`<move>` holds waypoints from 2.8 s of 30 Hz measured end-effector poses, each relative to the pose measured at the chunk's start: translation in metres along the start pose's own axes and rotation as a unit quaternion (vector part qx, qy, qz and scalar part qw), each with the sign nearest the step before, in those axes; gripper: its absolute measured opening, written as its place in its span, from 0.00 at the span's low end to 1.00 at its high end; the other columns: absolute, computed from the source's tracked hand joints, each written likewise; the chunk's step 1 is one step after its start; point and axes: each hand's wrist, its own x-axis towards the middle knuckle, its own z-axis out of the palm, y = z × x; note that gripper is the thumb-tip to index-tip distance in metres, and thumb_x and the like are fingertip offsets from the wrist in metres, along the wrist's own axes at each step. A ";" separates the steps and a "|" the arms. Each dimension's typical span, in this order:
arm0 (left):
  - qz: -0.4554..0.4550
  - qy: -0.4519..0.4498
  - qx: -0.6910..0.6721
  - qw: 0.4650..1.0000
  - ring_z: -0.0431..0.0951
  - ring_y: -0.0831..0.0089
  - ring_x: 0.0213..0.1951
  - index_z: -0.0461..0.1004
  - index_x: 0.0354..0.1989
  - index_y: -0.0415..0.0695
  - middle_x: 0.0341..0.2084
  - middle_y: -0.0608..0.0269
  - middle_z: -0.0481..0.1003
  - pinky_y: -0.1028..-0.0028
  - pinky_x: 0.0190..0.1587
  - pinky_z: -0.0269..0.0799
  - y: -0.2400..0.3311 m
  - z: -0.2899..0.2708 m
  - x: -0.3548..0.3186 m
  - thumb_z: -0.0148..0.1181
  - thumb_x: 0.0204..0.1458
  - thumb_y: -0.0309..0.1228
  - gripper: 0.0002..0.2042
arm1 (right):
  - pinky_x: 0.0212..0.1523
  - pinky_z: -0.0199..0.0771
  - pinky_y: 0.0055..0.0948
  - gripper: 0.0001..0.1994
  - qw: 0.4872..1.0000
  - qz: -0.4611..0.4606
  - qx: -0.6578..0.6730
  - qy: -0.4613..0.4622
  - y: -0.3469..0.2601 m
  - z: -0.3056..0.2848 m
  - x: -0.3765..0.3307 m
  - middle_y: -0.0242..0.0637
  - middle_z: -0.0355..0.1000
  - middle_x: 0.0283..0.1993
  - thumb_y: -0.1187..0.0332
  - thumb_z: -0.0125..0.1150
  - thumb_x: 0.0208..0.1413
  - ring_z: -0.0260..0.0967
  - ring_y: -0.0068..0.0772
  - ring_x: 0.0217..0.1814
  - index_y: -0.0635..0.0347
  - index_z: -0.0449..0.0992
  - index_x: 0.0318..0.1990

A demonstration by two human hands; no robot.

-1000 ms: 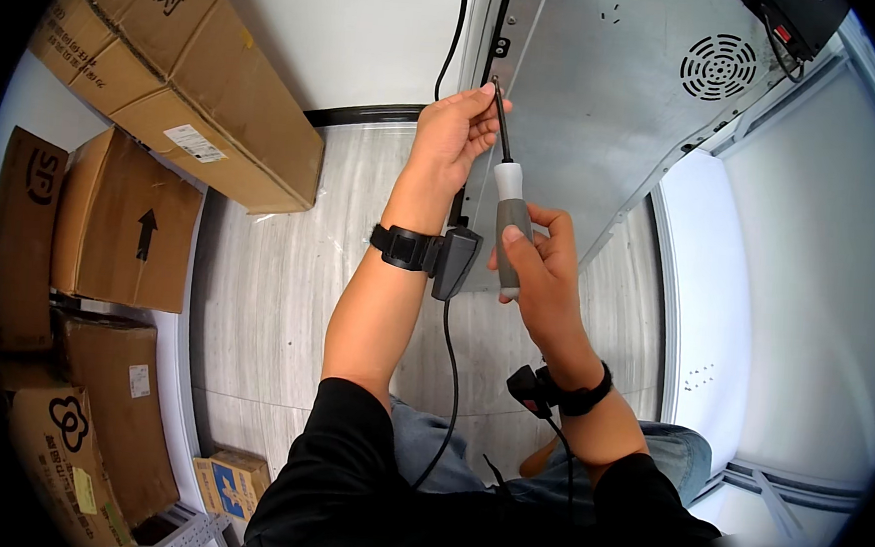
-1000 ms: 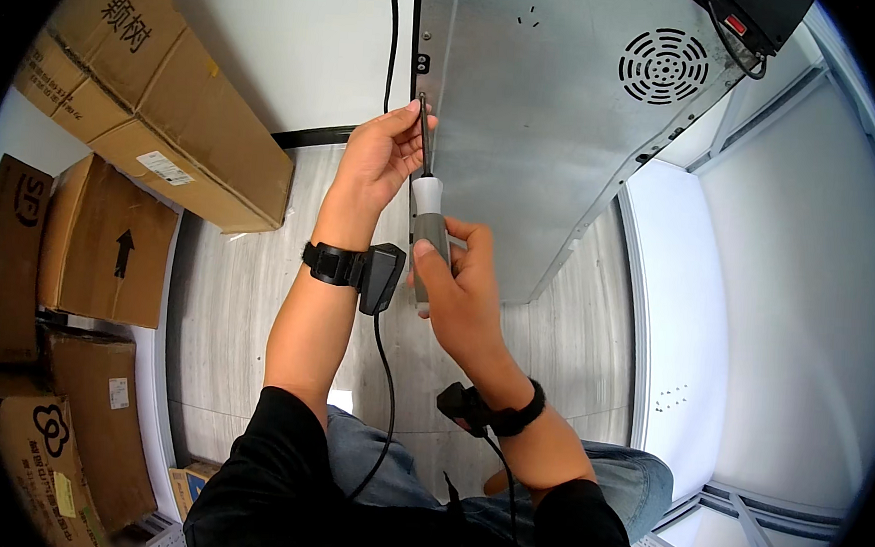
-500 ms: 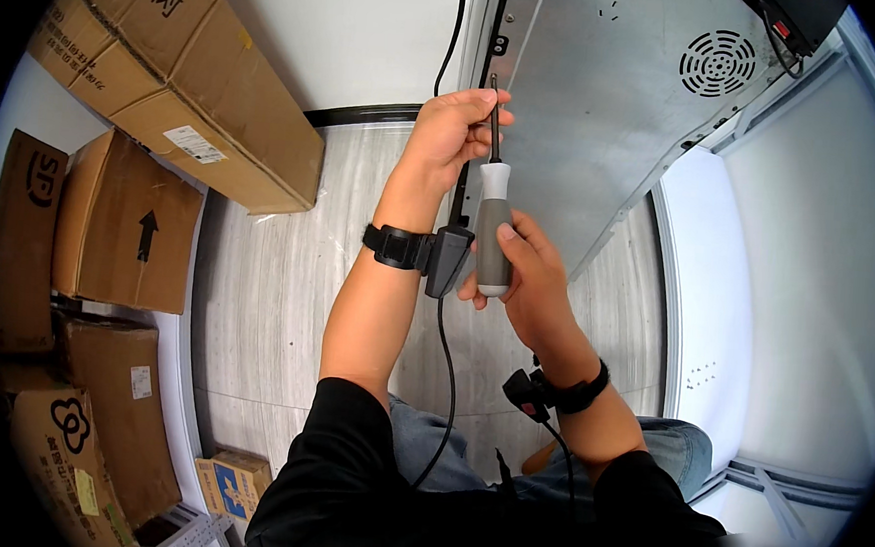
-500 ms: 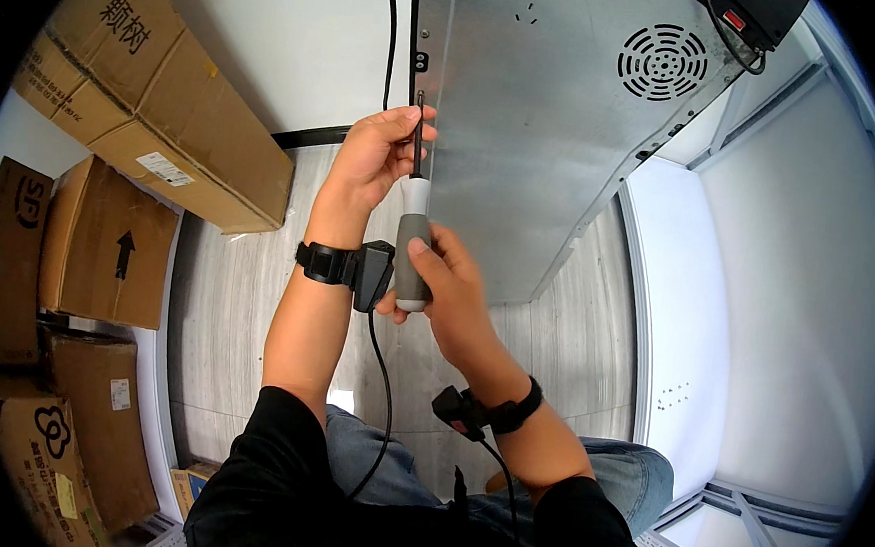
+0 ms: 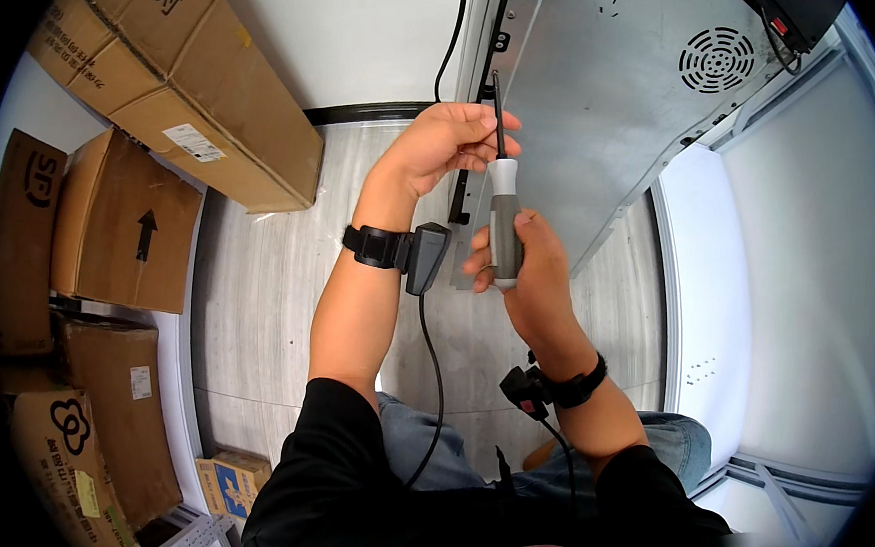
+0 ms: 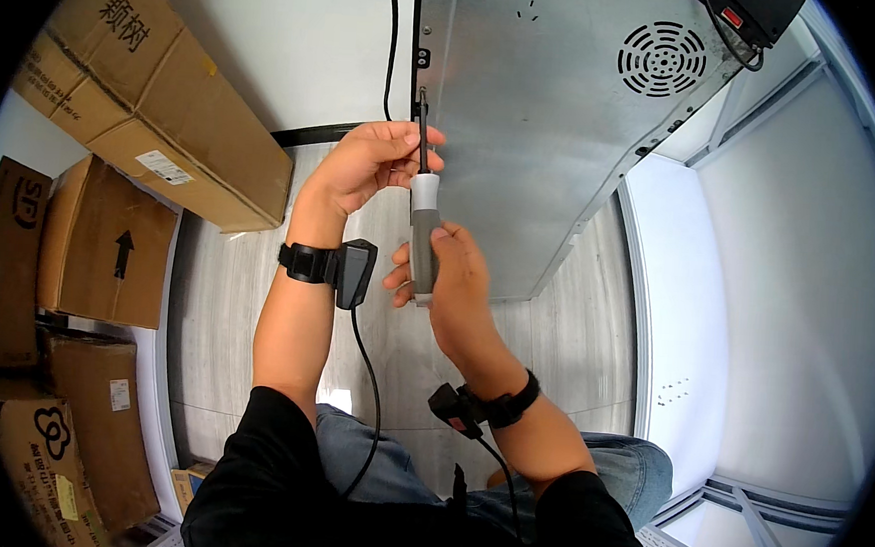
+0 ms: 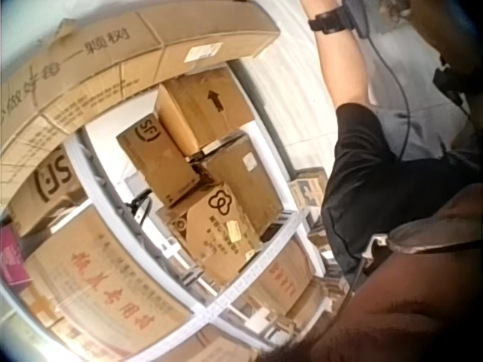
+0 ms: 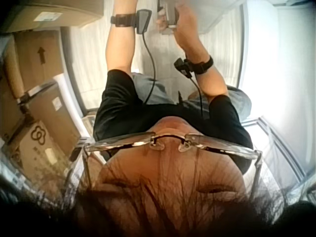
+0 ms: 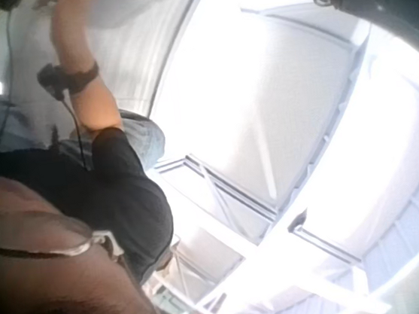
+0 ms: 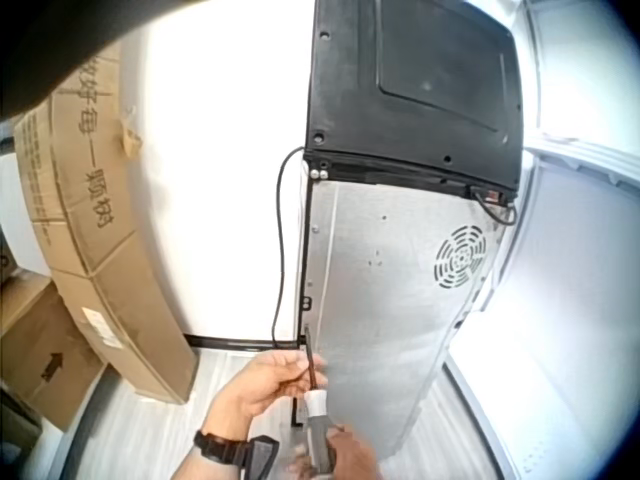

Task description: The person uses a screwdriver to tighten screws on the back panel of a large white appliance. They systematically move from one screw to the next, securing the panel in place.

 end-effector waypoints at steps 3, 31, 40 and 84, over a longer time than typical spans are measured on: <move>0.005 0.037 0.014 0.999 0.72 0.85 0.27 0.75 0.39 0.42 0.28 0.64 0.78 0.83 0.30 0.67 -0.004 0.001 -0.001 0.51 0.58 0.33 0.09 | 0.22 0.70 0.28 0.15 0.999 0.008 0.029 -0.011 -0.001 0.003 -0.002 0.40 0.68 0.29 0.62 0.46 0.62 0.70 0.31 0.27 0.66 0.60 0.46; 0.006 -0.012 0.153 0.988 0.72 0.81 0.30 0.64 0.54 0.39 0.31 0.64 0.77 0.78 0.37 0.68 0.006 0.016 -0.025 0.63 0.49 0.33 0.24 | 0.37 0.67 0.28 0.16 0.985 0.080 0.152 -0.024 0.005 -0.001 -0.005 0.36 0.67 0.36 0.57 0.42 0.64 0.66 0.30 0.35 0.63 0.65 0.45; 0.011 -0.062 0.028 0.998 0.71 0.81 0.31 0.64 0.53 0.42 0.34 0.64 0.76 0.78 0.37 0.66 -0.001 0.008 -0.025 0.61 0.52 0.33 0.21 | 0.30 0.66 0.27 0.23 0.980 0.083 0.107 -0.148 -0.016 0.000 -0.009 0.37 0.69 0.36 0.53 0.38 0.65 0.68 0.31 0.27 0.66 0.61 0.53; 0.079 0.008 -0.088 0.993 0.75 0.73 0.33 0.52 0.60 0.39 0.37 0.54 0.74 0.75 0.36 0.71 -0.017 0.039 0.000 0.54 0.54 0.29 0.27 | 0.26 0.65 0.24 0.19 0.986 0.097 -0.091 -0.102 -0.069 -0.024 -0.038 0.39 0.72 0.35 0.57 0.42 0.63 0.66 0.26 0.23 0.62 0.63 0.54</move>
